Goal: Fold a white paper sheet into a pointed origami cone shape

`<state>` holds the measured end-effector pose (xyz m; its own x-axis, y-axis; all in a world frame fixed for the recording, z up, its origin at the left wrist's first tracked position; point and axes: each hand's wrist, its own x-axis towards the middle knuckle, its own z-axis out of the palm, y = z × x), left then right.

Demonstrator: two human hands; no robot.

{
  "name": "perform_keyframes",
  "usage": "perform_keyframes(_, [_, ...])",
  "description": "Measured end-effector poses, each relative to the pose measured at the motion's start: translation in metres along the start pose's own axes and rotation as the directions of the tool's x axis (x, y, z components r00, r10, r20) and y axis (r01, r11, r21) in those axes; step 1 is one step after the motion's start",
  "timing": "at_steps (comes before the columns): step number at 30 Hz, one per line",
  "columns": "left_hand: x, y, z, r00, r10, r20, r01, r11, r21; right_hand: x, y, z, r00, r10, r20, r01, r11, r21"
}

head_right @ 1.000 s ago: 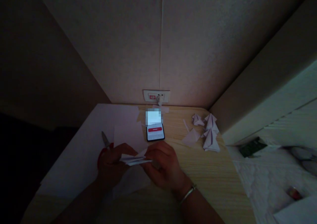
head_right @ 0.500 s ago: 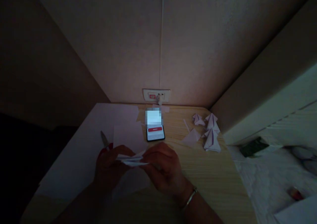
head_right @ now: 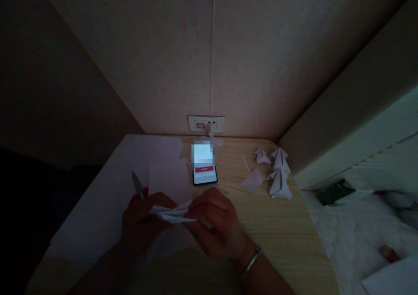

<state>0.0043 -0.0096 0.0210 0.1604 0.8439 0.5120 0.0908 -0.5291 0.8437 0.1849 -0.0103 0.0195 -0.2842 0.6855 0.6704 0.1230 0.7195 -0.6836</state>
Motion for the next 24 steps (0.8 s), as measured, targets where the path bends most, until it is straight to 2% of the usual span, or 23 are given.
perform_keyframes(5, [-0.003,-0.001,0.002,0.991,0.136,0.016,-0.136,0.99,-0.032,0.001,0.0,0.001,0.996,-0.086,-0.027,0.085,0.996,-0.035])
perform_keyframes(15, [-0.011,-0.01,0.002,0.995,0.102,-0.021,-0.102,0.995,0.012,-0.002,0.001,0.002,0.993,-0.116,-0.012,0.114,0.989,-0.091])
perform_keyframes(20, [-0.015,-0.013,0.005,0.997,0.038,-0.065,-0.039,0.999,-0.003,-0.002,0.0,0.001,0.995,-0.094,-0.017,0.091,0.99,-0.104])
perform_keyframes(24, [-0.013,-0.013,0.006,0.995,0.057,-0.078,-0.06,0.998,-0.027,-0.003,0.001,0.001,0.996,-0.085,-0.016,0.083,0.992,-0.096])
